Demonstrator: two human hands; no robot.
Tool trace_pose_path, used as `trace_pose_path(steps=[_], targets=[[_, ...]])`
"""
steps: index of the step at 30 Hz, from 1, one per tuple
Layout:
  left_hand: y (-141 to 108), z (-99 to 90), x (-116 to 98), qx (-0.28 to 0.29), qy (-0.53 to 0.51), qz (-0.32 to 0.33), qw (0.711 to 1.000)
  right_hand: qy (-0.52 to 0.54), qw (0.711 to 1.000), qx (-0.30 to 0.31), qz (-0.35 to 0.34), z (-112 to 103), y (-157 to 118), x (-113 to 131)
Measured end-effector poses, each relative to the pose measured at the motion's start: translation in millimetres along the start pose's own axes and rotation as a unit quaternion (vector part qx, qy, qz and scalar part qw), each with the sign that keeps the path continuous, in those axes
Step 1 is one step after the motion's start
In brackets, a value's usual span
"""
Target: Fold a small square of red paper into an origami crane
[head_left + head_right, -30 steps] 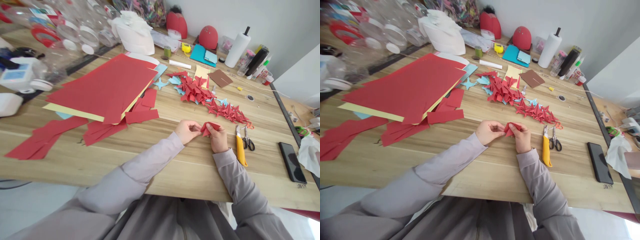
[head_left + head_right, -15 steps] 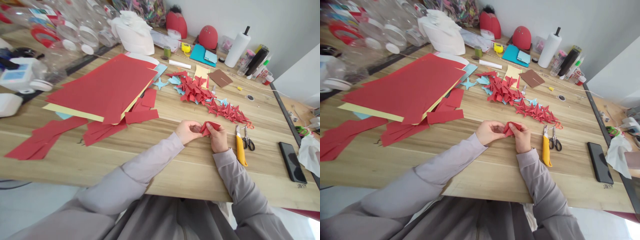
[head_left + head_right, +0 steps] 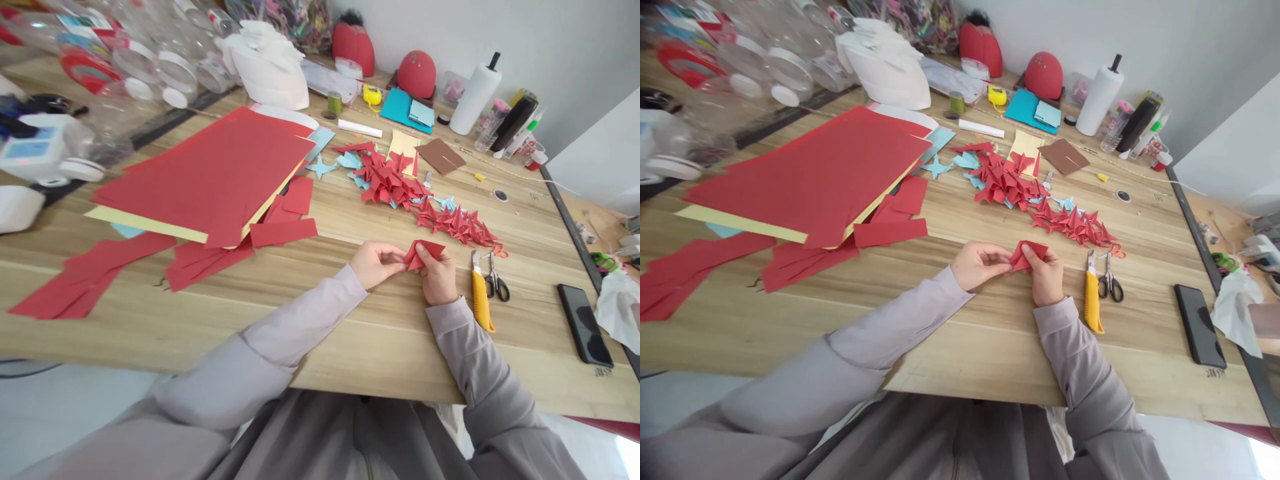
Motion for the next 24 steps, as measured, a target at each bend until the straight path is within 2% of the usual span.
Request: trace_pose_path(steps=[3,10,13,17,20,24], targets=[[-0.8,-4.5,-6.7,-0.023,-0.019,0.015,0.999,-0.006,1.000,0.007,0.000,0.8,-0.7,-0.2],[0.0,-8.9,-23.6,-0.041,0.042,0.100,0.993,-0.101,0.990,0.096,-0.035,17.5,-9.0,6.4],[2.1,-11.3,-20.6,-0.052,0.051,0.090,0.993,-0.107,0.987,0.120,-0.029,23.4,-12.6,9.1],[6.3,-23.5,-9.4,-0.109,-0.001,0.050,0.993,-0.106,0.984,0.141,-0.031,27.1,-14.9,12.3],[8.3,-32.3,-3.1,-0.148,-0.044,0.040,0.987,-0.085,0.987,0.136,-0.014,23.3,-12.0,7.3],[7.9,-36.9,-3.6,-0.175,-0.036,0.055,0.982,-0.052,0.992,0.112,-0.008,15.6,-5.9,0.6]])
Point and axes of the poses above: each hand's wrist, its own y-axis towards the middle knuckle, its own z-axis out of the palm, x = y × z, the point moved 8 cm from there along y, towards the middle knuckle, and after that the axes turned 4 degrees about -x, right-handed, at the moved point
